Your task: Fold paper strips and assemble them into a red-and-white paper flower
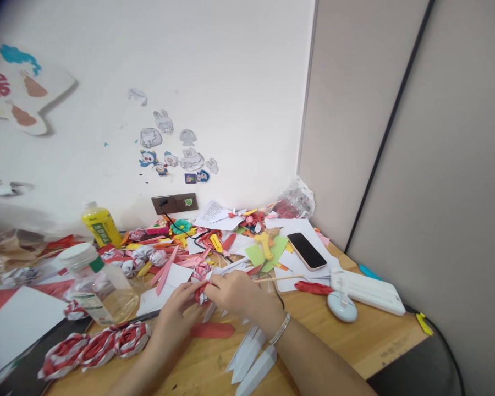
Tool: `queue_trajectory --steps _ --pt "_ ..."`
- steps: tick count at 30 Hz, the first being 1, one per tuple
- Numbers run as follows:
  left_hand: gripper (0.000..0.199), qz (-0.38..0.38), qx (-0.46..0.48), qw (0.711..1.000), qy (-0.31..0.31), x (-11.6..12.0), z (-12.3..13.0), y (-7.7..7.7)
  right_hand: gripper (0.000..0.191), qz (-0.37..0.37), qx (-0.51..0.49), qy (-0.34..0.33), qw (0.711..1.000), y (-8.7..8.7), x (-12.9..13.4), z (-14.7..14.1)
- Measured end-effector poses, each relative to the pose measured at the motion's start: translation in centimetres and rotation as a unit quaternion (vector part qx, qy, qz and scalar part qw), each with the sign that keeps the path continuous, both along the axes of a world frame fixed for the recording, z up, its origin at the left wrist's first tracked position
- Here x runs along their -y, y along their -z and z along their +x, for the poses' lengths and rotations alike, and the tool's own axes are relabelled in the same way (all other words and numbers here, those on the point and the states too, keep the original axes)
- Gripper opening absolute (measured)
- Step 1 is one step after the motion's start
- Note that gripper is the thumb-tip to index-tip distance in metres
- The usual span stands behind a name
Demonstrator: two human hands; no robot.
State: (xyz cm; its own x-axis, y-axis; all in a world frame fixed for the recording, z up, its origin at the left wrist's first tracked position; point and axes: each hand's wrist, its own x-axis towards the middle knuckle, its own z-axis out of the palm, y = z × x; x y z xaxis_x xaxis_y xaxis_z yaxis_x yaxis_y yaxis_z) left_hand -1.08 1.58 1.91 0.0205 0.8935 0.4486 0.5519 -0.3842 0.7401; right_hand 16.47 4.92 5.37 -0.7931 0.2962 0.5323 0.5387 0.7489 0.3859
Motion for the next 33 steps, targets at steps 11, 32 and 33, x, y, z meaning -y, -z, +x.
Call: queue_trajectory --steps 11,32,33 --pt "0.037 -0.014 -0.022 0.999 0.045 -0.42 -0.33 0.64 0.007 -0.059 0.069 0.000 0.996 -0.52 -0.20 0.50" --pt "0.037 -0.019 0.006 0.999 0.039 -0.42 -0.29 0.24 0.008 -0.065 0.056 -0.017 0.996 -0.49 -0.34 0.46" --pt "0.037 -0.019 0.002 0.999 0.035 -0.48 -0.30 0.26 0.008 -0.068 0.054 -0.013 0.996 -0.40 -0.41 0.38"
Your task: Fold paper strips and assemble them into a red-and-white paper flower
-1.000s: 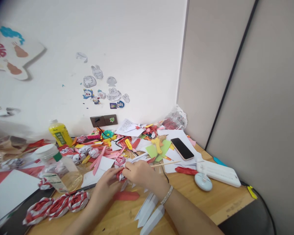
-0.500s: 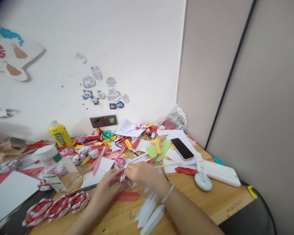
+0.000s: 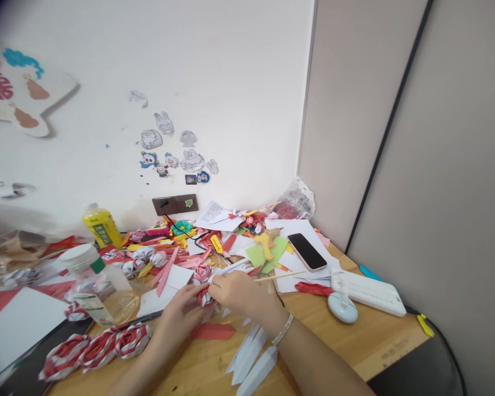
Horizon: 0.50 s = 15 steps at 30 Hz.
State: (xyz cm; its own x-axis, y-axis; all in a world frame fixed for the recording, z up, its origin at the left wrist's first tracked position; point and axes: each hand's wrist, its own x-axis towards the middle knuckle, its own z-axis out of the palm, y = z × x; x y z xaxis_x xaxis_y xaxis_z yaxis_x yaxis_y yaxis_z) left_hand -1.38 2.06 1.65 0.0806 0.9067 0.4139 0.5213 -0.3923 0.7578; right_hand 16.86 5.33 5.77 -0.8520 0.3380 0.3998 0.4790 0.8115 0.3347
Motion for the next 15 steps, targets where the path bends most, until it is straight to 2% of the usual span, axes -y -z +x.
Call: queue_trajectory --steps 7,11,15 --pt "0.038 0.009 -0.010 1.000 -0.015 -0.18 -0.05 0.16 0.009 0.000 -0.045 0.022 0.999 0.66 -0.23 -0.38" --pt "0.038 0.014 -0.004 1.000 -0.017 -0.06 -0.03 0.15 0.012 0.005 -0.061 0.005 0.998 0.47 0.01 -0.29" --pt "0.037 0.016 -0.021 1.000 -0.002 0.00 -0.03 0.19 0.017 -0.020 -0.071 -0.013 0.997 0.38 0.04 -0.19"
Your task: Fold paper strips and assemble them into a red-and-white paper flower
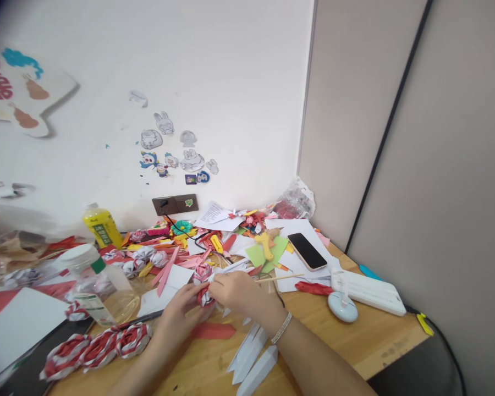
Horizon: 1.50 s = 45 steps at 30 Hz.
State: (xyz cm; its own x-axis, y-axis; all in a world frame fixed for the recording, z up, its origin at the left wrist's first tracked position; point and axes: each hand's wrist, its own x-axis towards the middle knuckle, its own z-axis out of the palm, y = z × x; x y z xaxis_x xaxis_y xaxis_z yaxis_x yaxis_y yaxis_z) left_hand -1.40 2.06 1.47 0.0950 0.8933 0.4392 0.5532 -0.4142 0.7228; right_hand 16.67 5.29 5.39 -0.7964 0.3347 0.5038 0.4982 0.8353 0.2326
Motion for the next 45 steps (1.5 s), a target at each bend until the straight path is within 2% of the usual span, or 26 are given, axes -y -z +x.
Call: queue_trajectory --steps 6,10,19,29,38,41,45 --pt "0.037 -0.007 -0.005 1.000 0.013 0.3 0.0 -0.2 0.014 -0.008 -0.031 0.006 0.999 0.6 -0.1 -0.1" --pt "0.036 -0.014 0.009 1.000 0.009 0.2 0.0 -0.3 0.011 0.012 -0.001 0.016 1.000 0.9 -0.3 -0.1" --pt "0.036 -0.018 0.009 1.000 -0.004 -0.1 -0.1 0.2 0.014 0.012 0.034 0.018 0.999 0.0 0.1 0.0" --pt "0.038 -0.030 0.001 0.999 0.038 0.2 -0.1 -0.2 0.008 -0.011 0.047 0.046 0.998 0.3 -0.2 0.3" --pt "0.037 -0.009 -0.011 1.000 -0.005 0.0 0.0 0.1 0.014 0.005 -0.020 0.100 0.995 -0.5 0.6 -0.4" --pt "0.037 0.001 -0.016 1.000 -0.012 0.0 0.0 0.1 0.013 0.018 -0.039 0.078 0.996 -0.5 0.6 -0.5" --pt "0.037 0.007 -0.024 0.999 -0.021 0.1 -0.1 0.0 0.016 0.070 -0.039 0.046 0.996 0.0 0.3 -0.4"
